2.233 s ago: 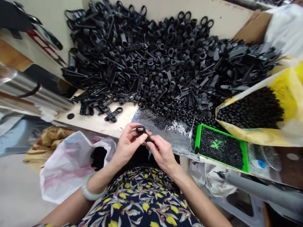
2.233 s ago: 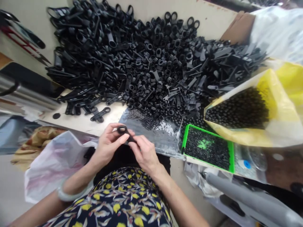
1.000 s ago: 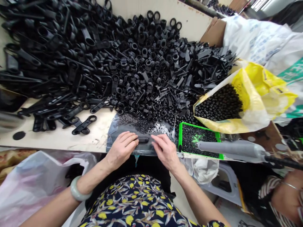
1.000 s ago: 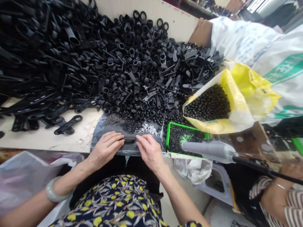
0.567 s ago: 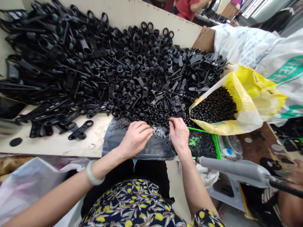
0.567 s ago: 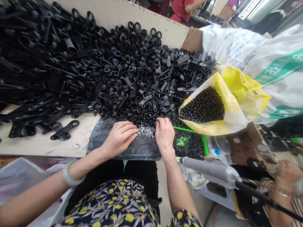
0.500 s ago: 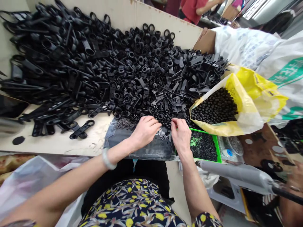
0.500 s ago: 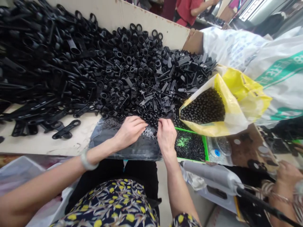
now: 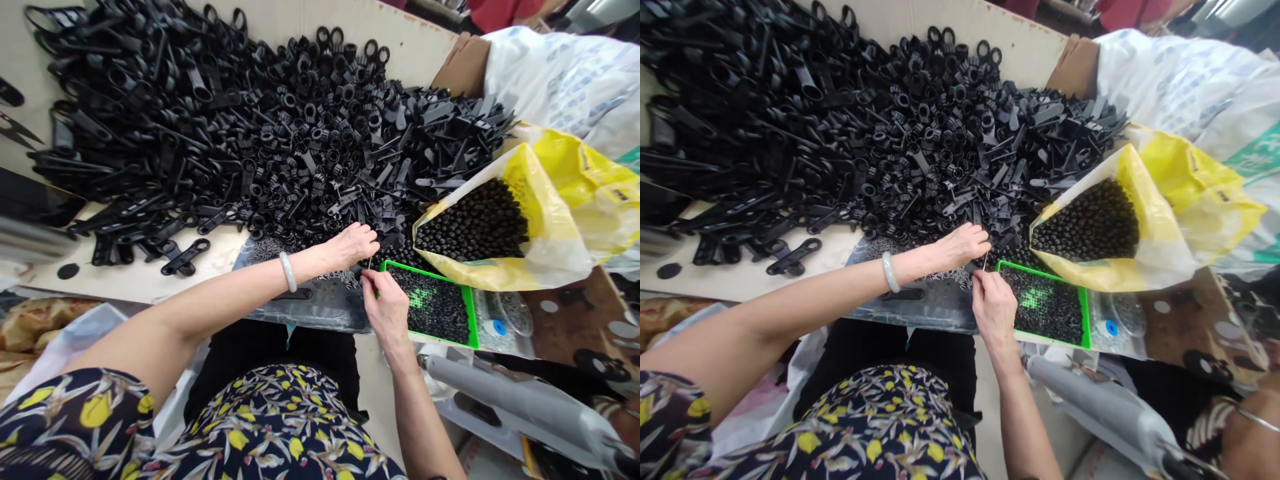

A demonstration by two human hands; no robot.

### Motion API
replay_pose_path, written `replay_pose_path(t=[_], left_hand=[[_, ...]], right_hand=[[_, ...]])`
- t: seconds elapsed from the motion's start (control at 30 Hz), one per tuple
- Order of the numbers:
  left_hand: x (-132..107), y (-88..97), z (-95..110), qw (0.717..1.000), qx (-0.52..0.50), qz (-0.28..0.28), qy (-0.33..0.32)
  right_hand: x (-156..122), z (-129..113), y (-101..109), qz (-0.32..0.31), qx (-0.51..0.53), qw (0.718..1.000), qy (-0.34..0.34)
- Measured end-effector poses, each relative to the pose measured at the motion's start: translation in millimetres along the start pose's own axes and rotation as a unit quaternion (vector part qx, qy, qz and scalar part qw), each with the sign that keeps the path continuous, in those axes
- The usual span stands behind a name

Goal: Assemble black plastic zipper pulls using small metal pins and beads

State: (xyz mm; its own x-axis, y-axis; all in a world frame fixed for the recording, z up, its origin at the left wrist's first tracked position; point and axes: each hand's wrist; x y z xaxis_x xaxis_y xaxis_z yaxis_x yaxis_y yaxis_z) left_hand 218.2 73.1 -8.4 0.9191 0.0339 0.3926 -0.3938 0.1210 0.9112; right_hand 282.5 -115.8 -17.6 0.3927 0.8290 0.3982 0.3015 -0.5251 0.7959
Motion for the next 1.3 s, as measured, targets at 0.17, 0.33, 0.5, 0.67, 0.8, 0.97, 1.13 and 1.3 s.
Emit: replay_pose_path(t=[0.17, 0.33, 0.5, 0.67, 0.8, 0.97, 1.13, 1.3], left_hand=[[-50, 36.4, 20, 0.943, -0.228, 0.162, 0.179], [-141, 55.0, 62, 0.798, -0.391, 0.242, 0.390], [-184, 37.6, 96, 0.794, -0.331, 0.266, 0.436], [-176, 21.3, 96, 0.864, -0.216, 0.271, 0.365], [-175, 13.7, 91, 0.871, -0.210, 0.261, 0.360], [-178, 10.8, 92, 0.874, -0.209, 0.252, 0.358], [-180, 8.9, 90, 0.876, -0.211, 0.266, 0.342], [-180, 7.0, 89, 0.876, -0.217, 0.276, 0.330]], right_hand=[[-8, -4, 0, -0.080, -0.120, 0.984, 0.103], [-2, -6, -6, -0.148, -0.183, 0.959, 0.159], [3, -3, -10, -0.179, -0.184, 0.952, 0.169], [-1, 2, -15, -0.177, -0.182, 0.953, 0.162], [-5, 3, -17, -0.173, -0.179, 0.957, 0.147], [-5, -1, -15, -0.164, -0.194, 0.957, 0.141], [-3, -5, -12, -0.176, -0.202, 0.951, 0.152], [-3, -4, -12, -0.190, -0.166, 0.957, 0.142]])
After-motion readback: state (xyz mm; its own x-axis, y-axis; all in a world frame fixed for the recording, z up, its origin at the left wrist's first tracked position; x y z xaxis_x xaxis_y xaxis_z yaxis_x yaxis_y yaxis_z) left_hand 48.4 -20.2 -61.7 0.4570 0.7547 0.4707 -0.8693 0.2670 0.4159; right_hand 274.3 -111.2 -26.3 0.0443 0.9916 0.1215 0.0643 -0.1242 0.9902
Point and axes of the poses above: each hand's wrist, its own x-axis towards the middle knuckle, its own y-axis out of the back of the hand, z = x × y, and after that the axes turned 4 degrees about z, right-handed
